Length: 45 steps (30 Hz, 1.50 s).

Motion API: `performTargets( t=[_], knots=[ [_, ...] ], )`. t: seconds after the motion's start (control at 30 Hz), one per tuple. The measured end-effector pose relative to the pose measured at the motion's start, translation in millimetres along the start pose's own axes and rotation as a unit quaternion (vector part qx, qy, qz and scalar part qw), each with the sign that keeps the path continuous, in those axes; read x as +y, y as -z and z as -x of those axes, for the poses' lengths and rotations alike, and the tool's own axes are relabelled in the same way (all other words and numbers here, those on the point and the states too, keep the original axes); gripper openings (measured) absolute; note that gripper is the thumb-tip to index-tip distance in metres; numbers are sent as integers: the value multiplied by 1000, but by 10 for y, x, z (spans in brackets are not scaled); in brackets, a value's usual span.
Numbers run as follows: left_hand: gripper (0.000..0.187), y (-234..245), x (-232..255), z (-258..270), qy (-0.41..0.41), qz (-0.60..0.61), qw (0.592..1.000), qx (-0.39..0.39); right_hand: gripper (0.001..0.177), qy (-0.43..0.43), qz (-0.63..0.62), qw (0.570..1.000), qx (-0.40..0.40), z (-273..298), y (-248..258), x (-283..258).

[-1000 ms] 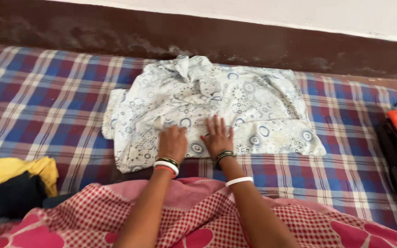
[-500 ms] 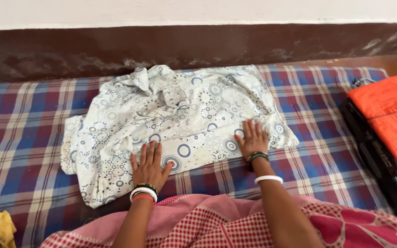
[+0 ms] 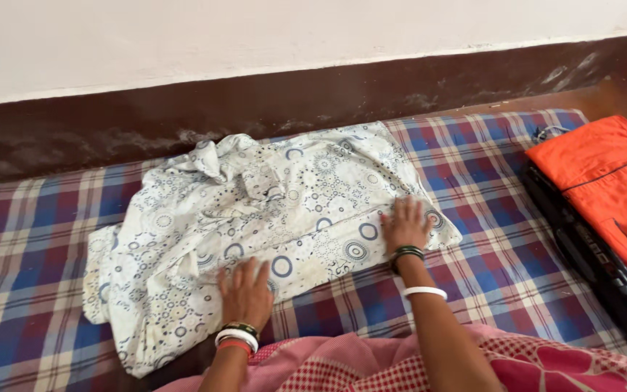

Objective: The person folds a patterned shirt on a bed by aligning the sleeves and body of the garment.

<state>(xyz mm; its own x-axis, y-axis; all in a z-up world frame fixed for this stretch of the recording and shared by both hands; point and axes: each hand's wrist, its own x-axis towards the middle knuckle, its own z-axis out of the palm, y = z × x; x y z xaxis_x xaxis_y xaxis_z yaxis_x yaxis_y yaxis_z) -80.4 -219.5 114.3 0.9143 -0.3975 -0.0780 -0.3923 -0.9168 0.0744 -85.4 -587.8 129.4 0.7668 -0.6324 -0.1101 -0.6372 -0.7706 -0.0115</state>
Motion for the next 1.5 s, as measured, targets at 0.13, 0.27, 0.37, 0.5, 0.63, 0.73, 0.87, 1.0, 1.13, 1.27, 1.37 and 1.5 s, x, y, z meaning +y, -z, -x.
performTargets(
  t=[0.13,0.27,0.37,0.5,0.63,0.73,0.87,1.0,1.13,1.27,1.37,1.5],
  knots=[
    [60,-136,315,-339,-143,50,987,47,69,180,-2,984,10,-146,-83,-334],
    [69,-97,448,-505,-106,89,990,-1,68,179,45,982,-37,-289,-139,-214],
    [68,-36,407,-470,-108,89,990,-6,69,152,19,987,-45,-377,-132,-196],
    [70,-11,425,-398,-85,96,992,17,68,91,12,995,-42,-457,-135,-330],
    [71,-46,334,-270,-63,117,989,71,66,39,13,997,-67,-522,-126,-565],
    [71,-41,161,-145,-45,106,993,37,65,82,-41,994,-54,-471,-142,-971],
    [71,-31,-67,32,-30,86,993,78,60,225,-180,957,26,-226,-146,-1612],
    [74,59,-155,112,8,88,994,66,76,272,-269,923,32,-75,-74,-2211],
    [72,151,-163,87,2,87,996,35,59,209,-207,955,-20,-372,-297,-2471],
    [72,151,-167,96,12,95,995,31,41,327,-97,935,-95,-933,-294,-2534],
    [71,123,-168,104,10,99,994,47,38,204,-497,825,-176,-1000,311,-2365],
    [73,73,-204,98,11,129,991,39,33,90,-769,596,-211,-866,1253,-2142]
  ],
)
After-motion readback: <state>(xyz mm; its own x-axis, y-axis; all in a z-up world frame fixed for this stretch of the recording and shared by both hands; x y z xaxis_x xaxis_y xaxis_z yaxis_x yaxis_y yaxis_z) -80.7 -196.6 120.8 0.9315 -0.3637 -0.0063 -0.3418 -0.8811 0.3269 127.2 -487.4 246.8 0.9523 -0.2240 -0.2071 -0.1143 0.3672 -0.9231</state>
